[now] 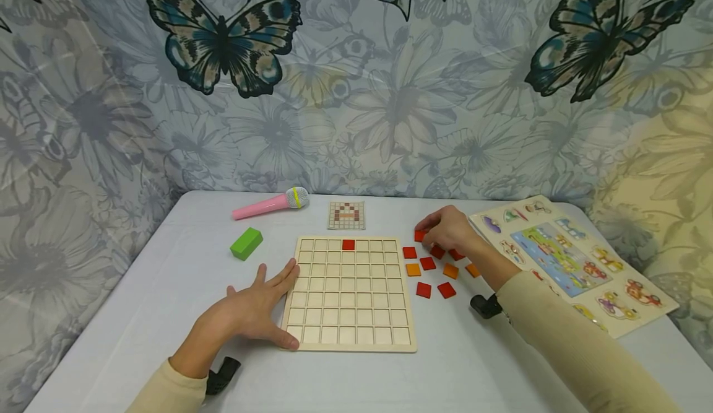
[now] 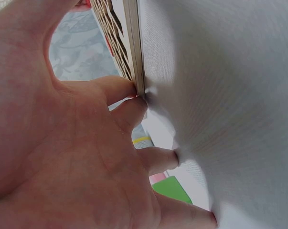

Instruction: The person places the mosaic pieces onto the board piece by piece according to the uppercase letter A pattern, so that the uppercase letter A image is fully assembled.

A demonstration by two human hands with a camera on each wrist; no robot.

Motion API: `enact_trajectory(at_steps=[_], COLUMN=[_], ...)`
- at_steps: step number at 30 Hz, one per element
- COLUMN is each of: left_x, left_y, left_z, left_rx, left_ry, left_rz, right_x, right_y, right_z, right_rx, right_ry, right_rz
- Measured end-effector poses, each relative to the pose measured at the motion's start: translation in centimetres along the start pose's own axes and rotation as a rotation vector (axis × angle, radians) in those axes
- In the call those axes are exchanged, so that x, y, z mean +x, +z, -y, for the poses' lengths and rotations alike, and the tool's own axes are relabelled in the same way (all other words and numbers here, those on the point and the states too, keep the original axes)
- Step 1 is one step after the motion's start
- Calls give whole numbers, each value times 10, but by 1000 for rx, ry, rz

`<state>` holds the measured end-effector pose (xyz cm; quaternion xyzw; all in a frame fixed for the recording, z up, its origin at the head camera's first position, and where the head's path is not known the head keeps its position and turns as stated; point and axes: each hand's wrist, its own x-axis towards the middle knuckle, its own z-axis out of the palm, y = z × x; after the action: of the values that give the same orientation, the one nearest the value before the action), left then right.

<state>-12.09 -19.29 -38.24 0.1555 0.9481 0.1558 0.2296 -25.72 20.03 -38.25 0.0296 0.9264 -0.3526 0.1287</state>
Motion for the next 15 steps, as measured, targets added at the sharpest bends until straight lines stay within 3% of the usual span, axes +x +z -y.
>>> enact_trajectory(at_steps=[15], left_x=[0], left_y=[-1], left_z=[-1], left_rx=[-4], left_ry=[-3], left_rz=[1], right_x=[-6], right_y=[-4], right_z=[7], right_rx=[36], right_ry=[2], right_rz=[16])
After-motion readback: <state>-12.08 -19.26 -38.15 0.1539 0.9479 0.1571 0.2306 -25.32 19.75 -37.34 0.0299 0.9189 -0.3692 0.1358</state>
